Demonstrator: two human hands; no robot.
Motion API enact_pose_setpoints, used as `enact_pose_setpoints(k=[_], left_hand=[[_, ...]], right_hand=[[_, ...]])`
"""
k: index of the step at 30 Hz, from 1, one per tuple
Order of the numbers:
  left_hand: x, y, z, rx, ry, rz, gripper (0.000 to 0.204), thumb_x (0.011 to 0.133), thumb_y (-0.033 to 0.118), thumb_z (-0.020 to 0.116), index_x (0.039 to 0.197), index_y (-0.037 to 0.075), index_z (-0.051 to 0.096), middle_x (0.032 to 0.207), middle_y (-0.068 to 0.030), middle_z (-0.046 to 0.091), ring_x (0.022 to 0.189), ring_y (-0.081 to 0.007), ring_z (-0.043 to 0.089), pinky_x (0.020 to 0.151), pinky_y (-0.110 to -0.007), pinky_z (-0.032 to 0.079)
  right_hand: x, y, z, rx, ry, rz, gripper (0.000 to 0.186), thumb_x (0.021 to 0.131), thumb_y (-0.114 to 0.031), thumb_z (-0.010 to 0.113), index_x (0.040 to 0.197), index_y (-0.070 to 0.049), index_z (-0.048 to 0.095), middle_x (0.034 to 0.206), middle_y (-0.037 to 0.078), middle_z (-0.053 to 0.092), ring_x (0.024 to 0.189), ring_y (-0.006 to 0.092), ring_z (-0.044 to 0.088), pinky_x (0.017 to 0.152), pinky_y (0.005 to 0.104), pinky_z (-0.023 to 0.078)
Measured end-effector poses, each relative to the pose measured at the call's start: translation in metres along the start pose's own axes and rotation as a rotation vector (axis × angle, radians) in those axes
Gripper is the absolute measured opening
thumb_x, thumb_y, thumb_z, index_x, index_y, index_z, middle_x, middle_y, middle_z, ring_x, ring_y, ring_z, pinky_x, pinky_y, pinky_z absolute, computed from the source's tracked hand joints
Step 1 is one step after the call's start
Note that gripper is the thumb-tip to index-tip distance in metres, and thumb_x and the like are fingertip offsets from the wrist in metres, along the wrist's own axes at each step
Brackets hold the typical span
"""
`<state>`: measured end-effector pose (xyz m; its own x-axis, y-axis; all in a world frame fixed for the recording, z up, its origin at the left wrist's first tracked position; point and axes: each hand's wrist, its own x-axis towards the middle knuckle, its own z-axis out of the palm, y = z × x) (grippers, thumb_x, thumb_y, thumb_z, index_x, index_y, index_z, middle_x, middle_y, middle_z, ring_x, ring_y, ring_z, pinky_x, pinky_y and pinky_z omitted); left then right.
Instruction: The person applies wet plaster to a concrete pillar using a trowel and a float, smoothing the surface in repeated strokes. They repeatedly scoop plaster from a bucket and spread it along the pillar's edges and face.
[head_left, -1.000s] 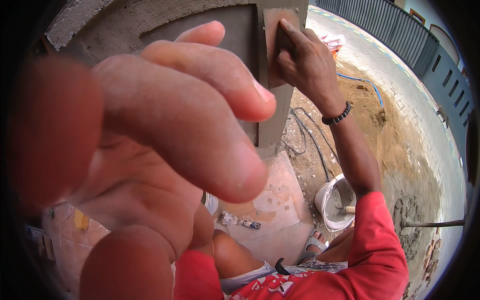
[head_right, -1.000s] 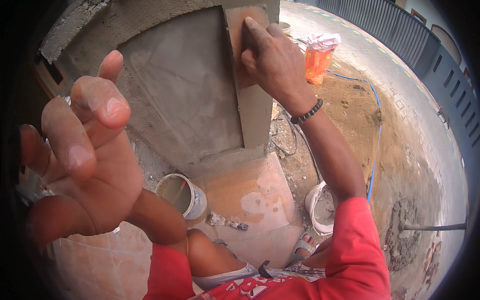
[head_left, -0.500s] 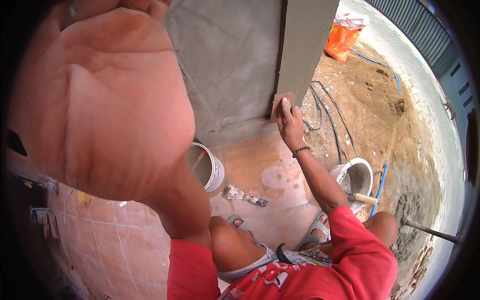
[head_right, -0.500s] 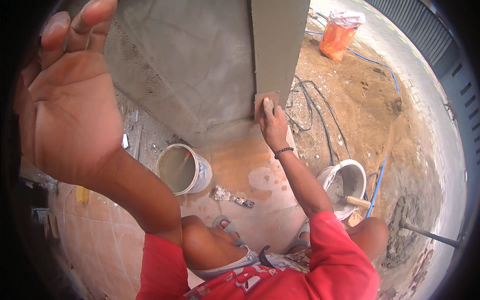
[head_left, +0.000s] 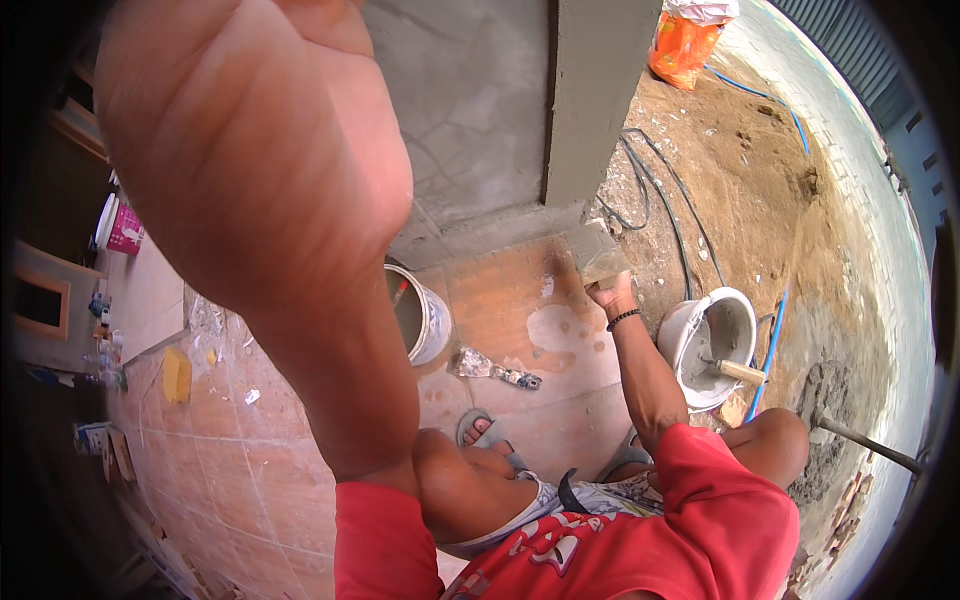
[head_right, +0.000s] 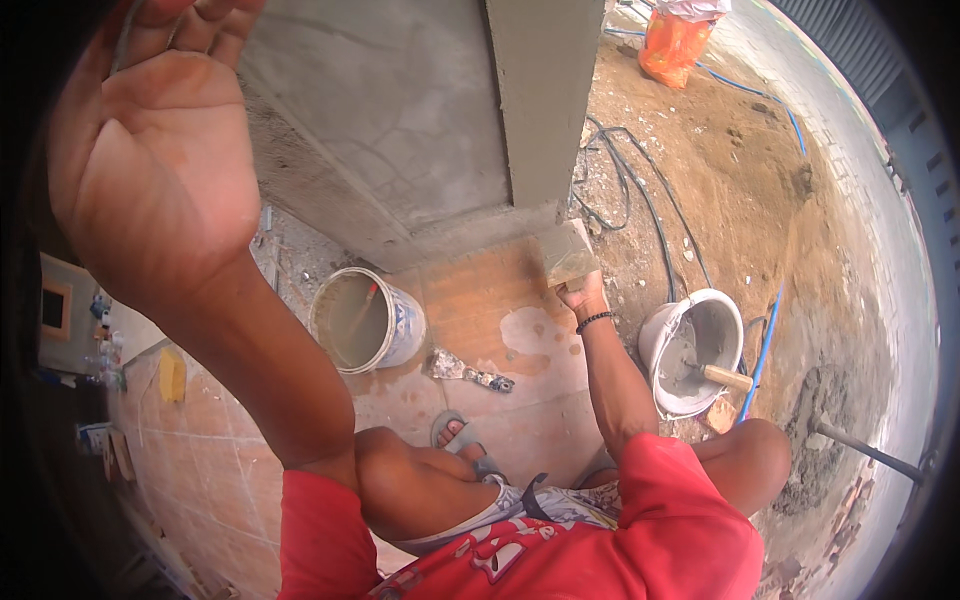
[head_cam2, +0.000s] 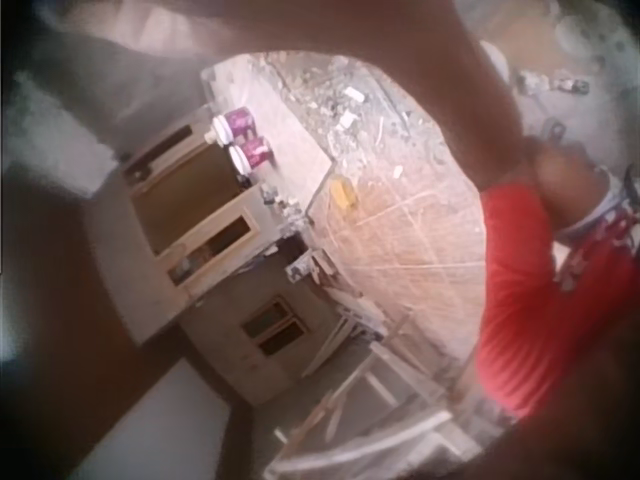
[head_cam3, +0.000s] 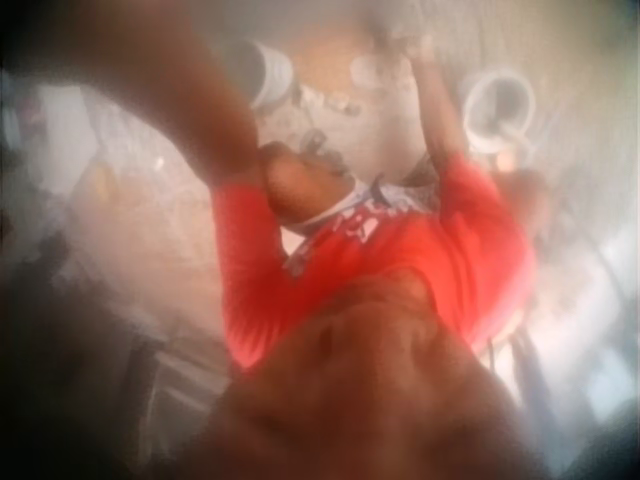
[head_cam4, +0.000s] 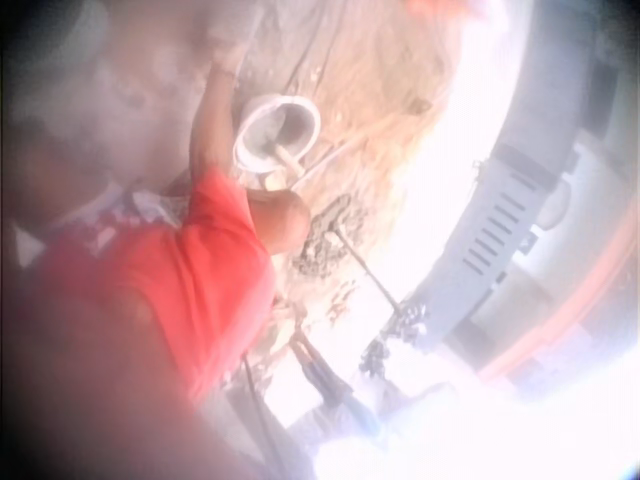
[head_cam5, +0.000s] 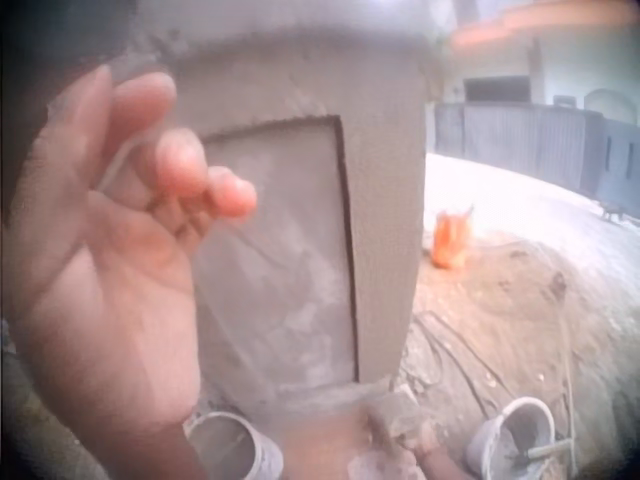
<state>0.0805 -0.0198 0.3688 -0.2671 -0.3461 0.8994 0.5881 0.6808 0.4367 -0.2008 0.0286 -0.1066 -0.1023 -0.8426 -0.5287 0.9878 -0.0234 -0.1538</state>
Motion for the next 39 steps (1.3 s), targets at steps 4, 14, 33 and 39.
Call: enact_pose_setpoints(k=[4,14,33,39], left_hand=[[-0.004,0.005,-0.001,0.023,0.000,-0.009,0.039,0.096,0.041,0.057,0.123,0.012,0.056,0.095,-0.0008,0.066,0.091,-0.0239,0.062,0.095,-0.045,0.038],[-0.008,-0.002,0.013,-0.008,0.056,-0.042,0.034,0.096,0.036,0.058,0.116,0.009,0.058,0.091,-0.0022,0.066,0.086,-0.0223,0.062,0.089,-0.042,0.042],[-0.007,-0.034,0.033,0.054,0.314,-0.213,0.025,0.096,0.028,0.059,0.104,0.005,0.063,0.084,-0.0050,0.066,0.076,-0.0192,0.063,0.077,-0.036,0.048],[-0.003,-0.025,0.037,0.061,0.328,-0.218,0.024,0.097,0.026,0.059,0.100,0.003,0.065,0.082,-0.0059,0.066,0.073,-0.0183,0.064,0.074,-0.034,0.050]], right_hand=[[0.026,0.013,-0.004,0.027,-0.035,0.063,0.024,0.096,-0.029,0.051,0.107,-0.010,0.063,0.097,0.005,0.068,0.081,0.0238,0.068,0.066,0.0335,0.060],[0.086,-0.025,0.052,0.125,0.011,0.048,0.027,0.094,-0.009,0.041,0.111,0.000,0.059,0.100,0.014,0.061,0.079,0.0263,0.059,0.061,0.0293,0.055],[-0.053,-0.019,-0.027,0.022,-0.344,0.144,0.045,0.094,-0.043,0.050,0.125,-0.011,0.059,0.117,0.015,0.065,0.095,0.0358,0.066,0.068,0.0442,0.059],[-0.027,-0.002,-0.015,0.016,-0.094,0.079,0.039,0.095,-0.039,0.050,0.121,-0.011,0.059,0.113,0.012,0.066,0.093,0.0350,0.066,0.072,0.0445,0.059]])
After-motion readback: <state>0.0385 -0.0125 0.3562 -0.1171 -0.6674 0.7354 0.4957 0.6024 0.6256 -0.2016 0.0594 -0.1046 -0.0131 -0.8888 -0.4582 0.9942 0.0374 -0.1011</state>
